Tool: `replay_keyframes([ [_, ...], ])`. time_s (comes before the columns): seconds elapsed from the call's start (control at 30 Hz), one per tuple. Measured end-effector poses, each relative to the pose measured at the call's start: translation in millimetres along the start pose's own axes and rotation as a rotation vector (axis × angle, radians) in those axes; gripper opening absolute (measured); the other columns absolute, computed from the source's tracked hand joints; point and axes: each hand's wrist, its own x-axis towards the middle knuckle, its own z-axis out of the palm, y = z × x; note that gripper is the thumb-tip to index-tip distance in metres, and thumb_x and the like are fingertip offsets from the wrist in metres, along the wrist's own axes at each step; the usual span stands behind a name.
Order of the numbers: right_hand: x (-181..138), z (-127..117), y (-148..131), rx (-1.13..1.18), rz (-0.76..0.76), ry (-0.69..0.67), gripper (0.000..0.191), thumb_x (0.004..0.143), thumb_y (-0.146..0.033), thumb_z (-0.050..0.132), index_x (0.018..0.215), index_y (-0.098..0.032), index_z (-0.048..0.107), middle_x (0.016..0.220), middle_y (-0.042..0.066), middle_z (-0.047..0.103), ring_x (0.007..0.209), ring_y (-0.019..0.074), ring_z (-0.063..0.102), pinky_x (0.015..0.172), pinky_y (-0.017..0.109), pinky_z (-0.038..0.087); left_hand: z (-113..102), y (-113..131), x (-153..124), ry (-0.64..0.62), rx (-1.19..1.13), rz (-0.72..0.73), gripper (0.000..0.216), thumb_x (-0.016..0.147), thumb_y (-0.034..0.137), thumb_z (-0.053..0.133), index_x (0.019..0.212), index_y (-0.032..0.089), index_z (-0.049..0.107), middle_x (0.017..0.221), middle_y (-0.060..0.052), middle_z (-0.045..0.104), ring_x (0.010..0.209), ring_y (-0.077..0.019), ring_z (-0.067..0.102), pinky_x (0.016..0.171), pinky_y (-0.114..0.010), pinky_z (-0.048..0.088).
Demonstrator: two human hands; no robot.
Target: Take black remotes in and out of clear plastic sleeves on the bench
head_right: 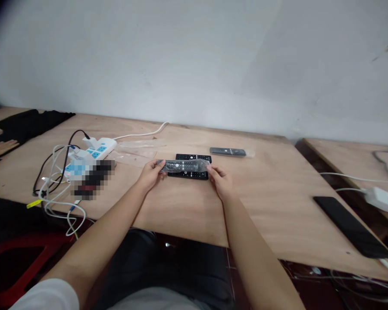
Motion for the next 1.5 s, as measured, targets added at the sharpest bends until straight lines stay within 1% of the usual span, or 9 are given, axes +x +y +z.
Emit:
replay_keyframes([
  [0.13, 1, -2, 1, -0.089, 0.000, -0.058, 0.048, 0.068, -0.063, 0.082, 0.094, -0.023, 0.078, 0.075, 0.001, 0.067, 0.061, 0.0122, 0.051, 0.051, 0.025, 0.036, -1, 2, -1, -0.023, -0.003, -0.010, 0.051, 0.071, 0.062, 0.080, 0.080, 0.014, 0.063, 0.057, -0.002, 0.063, 0.044, -0.0100, 0.054, 0.042, -0.022, 0.040],
  [0.33, 0, -5, 1, -0.121, 0.008, -0.166, 0.042, 0.074, -0.063, 0.078, 0.087, -0.023, 0.077, 0.064, -0.002, 0.060, 0.055, 0.0112, 0.044, 0.051, 0.026, 0.032, -1, 5, -2, -0.041, -0.037, -0.037, 0.057, 0.068, 0.064, 0.082, 0.083, 0.013, 0.062, 0.056, -0.004, 0.065, 0.046, -0.0134, 0.060, 0.047, -0.025, 0.049],
  [0.5, -2, -7, -1, -0.088, 0.005, -0.248, 0.046, 0.078, -0.059, 0.076, 0.110, -0.027, 0.077, 0.065, -0.003, 0.061, 0.055, 0.0112, 0.043, 0.053, 0.027, 0.033, 0, 6, -2, -0.040, -0.030, -0.041, 0.059, 0.065, 0.064, 0.084, 0.084, 0.013, 0.063, 0.057, -0.004, 0.066, 0.047, -0.0141, 0.062, 0.047, -0.025, 0.051],
  [0.63, -4, -5, -4, -0.143, 0.016, -0.288, 0.047, 0.079, -0.057, 0.076, 0.115, -0.028, 0.076, 0.066, -0.003, 0.061, 0.054, 0.0108, 0.042, 0.052, 0.027, 0.033, 1, 6, -3, -0.048, -0.009, -0.046, 0.058, 0.066, 0.064, 0.084, 0.085, 0.013, 0.063, 0.056, -0.004, 0.066, 0.047, -0.0146, 0.063, 0.048, -0.026, 0.053],
  [0.8, -3, 1, -6, -0.131, 0.018, -0.184, 0.041, 0.075, -0.058, 0.079, 0.101, -0.027, 0.079, 0.063, -0.003, 0.059, 0.054, 0.0104, 0.044, 0.049, 0.025, 0.033, 0, 5, -4, -0.069, 0.023, -0.030, 0.056, 0.069, 0.063, 0.082, 0.086, 0.013, 0.064, 0.058, -0.004, 0.067, 0.044, -0.0125, 0.059, 0.043, -0.024, 0.047],
  [1.0, 1, 2, -1, -0.036, 0.029, -0.035, 0.042, 0.068, -0.059, 0.084, 0.090, -0.024, 0.080, 0.067, 0.000, 0.066, 0.055, 0.0106, 0.052, 0.049, 0.024, 0.040, 0, 6, -3, -0.045, -0.002, -0.034, 0.058, 0.066, 0.063, 0.084, 0.087, 0.013, 0.063, 0.058, -0.002, 0.066, 0.040, -0.0103, 0.053, 0.038, -0.022, 0.040],
  [1.2, 7, 0, 1, 0.120, 0.011, 0.082, 0.039, 0.059, -0.052, 0.092, 0.081, -0.022, 0.078, 0.069, 0.001, 0.072, 0.057, 0.0108, 0.059, 0.052, 0.024, 0.048, -2, 6, 0, 0.050, -0.090, -0.017, 0.054, 0.063, 0.052, 0.089, 0.093, 0.012, 0.067, 0.077, -0.004, 0.071, 0.051, -0.0079, 0.058, 0.040, -0.019, 0.040],
  [1.33, 11, -3, 0, 0.183, -0.003, 0.156, 0.041, 0.054, -0.047, 0.095, 0.081, -0.022, 0.078, 0.078, 0.002, 0.075, 0.062, 0.0128, 0.064, 0.051, 0.025, 0.051, -3, 7, 1, 0.131, -0.122, -0.026, 0.051, 0.064, 0.050, 0.089, 0.089, 0.014, 0.063, 0.081, -0.003, 0.071, 0.048, -0.0055, 0.055, 0.039, -0.019, 0.037],
  [1.5, 14, -6, 2, 0.165, -0.041, 0.157, 0.042, 0.053, -0.042, 0.096, 0.085, -0.022, 0.077, 0.088, 0.003, 0.076, 0.067, 0.0145, 0.067, 0.056, 0.028, 0.056, -2, 6, -2, 0.030, -0.071, -0.004, 0.055, 0.061, 0.050, 0.091, 0.092, 0.015, 0.062, 0.074, 0.000, 0.068, 0.048, -0.0071, 0.056, 0.040, -0.019, 0.040],
])
